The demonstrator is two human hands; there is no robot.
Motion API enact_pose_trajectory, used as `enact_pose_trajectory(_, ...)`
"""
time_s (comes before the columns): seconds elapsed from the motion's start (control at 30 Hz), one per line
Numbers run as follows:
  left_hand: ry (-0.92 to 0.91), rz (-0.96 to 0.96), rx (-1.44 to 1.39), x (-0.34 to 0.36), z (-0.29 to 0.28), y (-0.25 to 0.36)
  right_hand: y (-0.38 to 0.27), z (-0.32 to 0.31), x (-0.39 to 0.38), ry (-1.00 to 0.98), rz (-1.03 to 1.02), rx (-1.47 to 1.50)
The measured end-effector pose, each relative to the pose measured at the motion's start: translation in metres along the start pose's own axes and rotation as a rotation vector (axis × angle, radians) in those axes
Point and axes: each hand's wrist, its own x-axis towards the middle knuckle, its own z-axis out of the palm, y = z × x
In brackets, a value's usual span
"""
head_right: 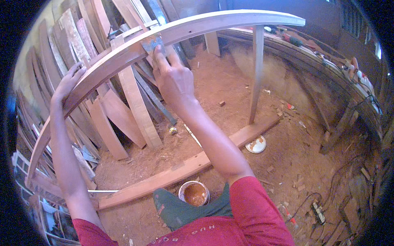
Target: The person applies a liquid finish to a wooden furniture frame using a brush, dipping the brush into a bucket of liquid and wiping it onto the curved and straight sections of the wood.
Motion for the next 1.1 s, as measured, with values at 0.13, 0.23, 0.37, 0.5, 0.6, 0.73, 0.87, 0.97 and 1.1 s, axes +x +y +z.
enact_pose_trajectory(0.13,0.007,0.010,0.017,-0.001,-0.002,-0.015,-0.004,-0.014,-0.002,-0.080,0.056,0.005)
enact_pose_trajectory(0.23,0.002,-0.004,0.021,-0.001,-0.004,-0.015,0.000,-0.017,0.004,-0.050,0.060,0.040)
enact_pose_trajectory(0.37,-0.008,-0.003,0.021,0.005,-0.001,-0.016,0.018,-0.015,-0.004,-0.080,0.040,-0.045)
enact_pose_trajectory(0.5,-0.001,-0.035,0.039,0.002,-0.005,-0.017,0.021,-0.028,0.011,-0.002,0.062,0.074)
enact_pose_trajectory(0.6,-0.029,-0.017,-0.023,0.007,-0.002,-0.018,0.036,-0.020,0.010,-0.026,0.032,-0.088)
enact_pose_trajectory(0.73,0.020,-0.020,0.005,0.004,-0.001,-0.021,0.037,-0.036,0.010,-0.086,0.054,-0.037)
enact_pose_trajectory(0.87,-0.026,-0.046,-0.054,0.008,0.000,-0.020,0.049,-0.030,0.016,-0.025,0.016,-0.079)
enact_pose_trajectory(0.97,-0.015,-0.045,-0.053,0.007,-0.001,-0.027,0.053,-0.037,0.013,-0.048,-0.001,-0.057)
enact_pose_trajectory(1.1,-0.015,-0.048,-0.037,0.008,0.001,-0.017,0.066,-0.034,0.029,0.043,0.017,-0.027)
